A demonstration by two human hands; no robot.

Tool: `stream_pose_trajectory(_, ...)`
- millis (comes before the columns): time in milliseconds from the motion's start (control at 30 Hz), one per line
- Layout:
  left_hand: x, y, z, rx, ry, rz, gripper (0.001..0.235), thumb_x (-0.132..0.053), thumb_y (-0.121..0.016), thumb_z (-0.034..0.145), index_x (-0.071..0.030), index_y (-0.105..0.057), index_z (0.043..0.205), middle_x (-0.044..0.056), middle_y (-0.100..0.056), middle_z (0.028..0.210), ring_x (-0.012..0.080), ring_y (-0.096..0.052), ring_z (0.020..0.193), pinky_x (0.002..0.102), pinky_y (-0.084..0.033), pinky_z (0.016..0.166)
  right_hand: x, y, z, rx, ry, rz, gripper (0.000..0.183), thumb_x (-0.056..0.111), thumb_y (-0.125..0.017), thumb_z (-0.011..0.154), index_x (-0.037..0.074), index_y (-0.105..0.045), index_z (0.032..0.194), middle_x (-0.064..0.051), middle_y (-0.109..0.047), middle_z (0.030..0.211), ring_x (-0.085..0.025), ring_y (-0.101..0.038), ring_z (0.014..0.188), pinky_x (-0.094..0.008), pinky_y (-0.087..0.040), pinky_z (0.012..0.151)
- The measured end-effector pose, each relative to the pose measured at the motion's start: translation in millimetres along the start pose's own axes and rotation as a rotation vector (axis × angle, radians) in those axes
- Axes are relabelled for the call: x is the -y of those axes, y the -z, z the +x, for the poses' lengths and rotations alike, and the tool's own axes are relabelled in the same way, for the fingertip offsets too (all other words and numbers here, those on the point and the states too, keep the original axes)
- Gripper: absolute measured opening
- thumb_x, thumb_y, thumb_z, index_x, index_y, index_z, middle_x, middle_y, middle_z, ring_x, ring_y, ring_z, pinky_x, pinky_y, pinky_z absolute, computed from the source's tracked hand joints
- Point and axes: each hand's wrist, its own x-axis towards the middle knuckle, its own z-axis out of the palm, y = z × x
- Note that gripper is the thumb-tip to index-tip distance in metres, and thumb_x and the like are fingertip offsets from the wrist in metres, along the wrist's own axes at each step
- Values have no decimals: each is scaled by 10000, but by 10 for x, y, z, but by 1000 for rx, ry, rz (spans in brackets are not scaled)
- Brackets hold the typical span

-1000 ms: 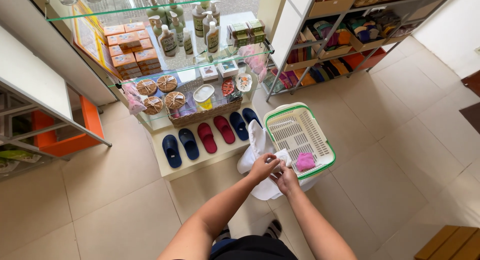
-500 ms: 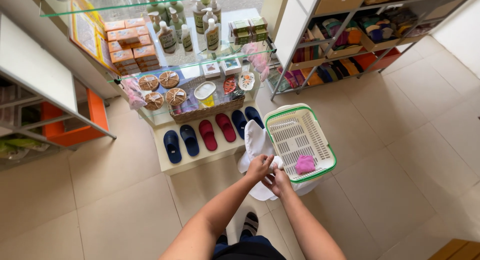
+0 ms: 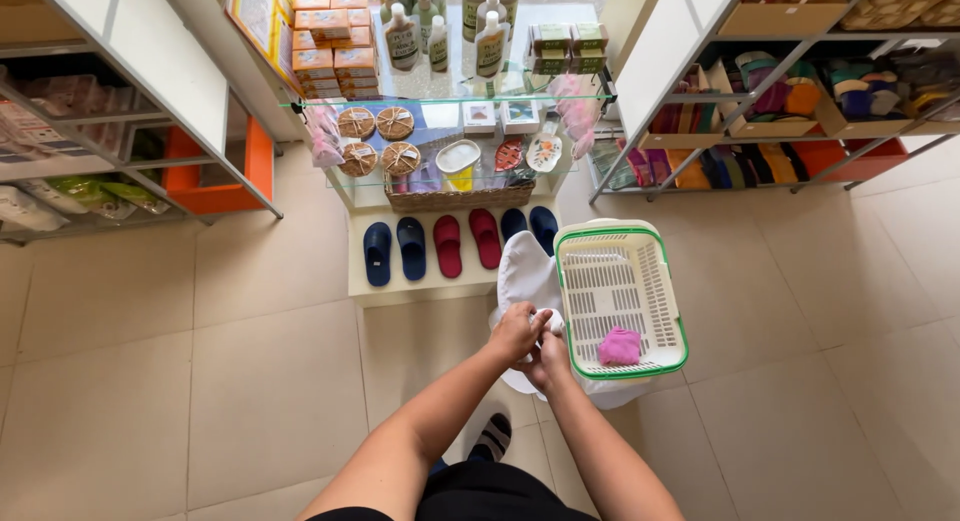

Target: Wiping down and organizing various products on retail store shelves.

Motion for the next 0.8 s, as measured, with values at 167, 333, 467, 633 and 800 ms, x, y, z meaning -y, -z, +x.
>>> stream_pose_trajectory(167, 312, 24, 14, -29, -26, 62, 601, -612, -575, 952, -55, -651, 1166, 161, -629, 1250, 349, -602, 1156, 452, -492, 954, -154, -157, -76, 34, -26, -86, 366, 417, -379, 1072, 213, -491, 1355, -34, -594, 1273, -248, -613, 1106, -595, -567, 693)
stream_pose_trajectory(333, 526, 247, -73, -38, -60, 63, 619, -618, -568, 958, -54, -642, 1203, 183, -628, 1240, 356, -608, 1149, 448, -502, 955, -337, -434, -257, 56, 4, -122, 365, 453, -372, 1070, 227, -484, 1334, -19, -592, 1257, -213, -611, 1098, -581, -574, 689)
stream_pose_trajectory(467, 752, 508, -181, -31, -89, 51, 615, -614, -572, 952, -54, -642, 1196, 191, -621, 1234, 361, -616, 1125, 446, -502, 943, -675, -552, -142, 52, 9, -115, 345, 439, -386, 1064, 256, -479, 1342, -15, -588, 1261, -224, -612, 1090, -579, -568, 678)
stream_pose_trajectory(633, 952, 965, -326, -5, -61, 50, 603, -618, -571, 949, -64, -646, 1173, 181, -627, 1203, 354, -627, 1104, 442, -515, 932, -1016, -868, -163, 65, 51, -100, 350, 424, -420, 1074, 236, -472, 1364, -52, -577, 1273, -231, -621, 1091, -595, -572, 687)
stream_pose_trajectory(800, 1267, 1327, -494, -24, -126, 30, 544, -582, -574, 961, -76, -663, 1140, 195, -610, 1182, 378, -606, 1102, 462, -497, 932, -1347, -1165, -199, 41, 15, -105, 356, 379, -439, 1058, 267, -461, 1396, -31, -551, 1294, -246, -588, 1112, -716, -560, 816)
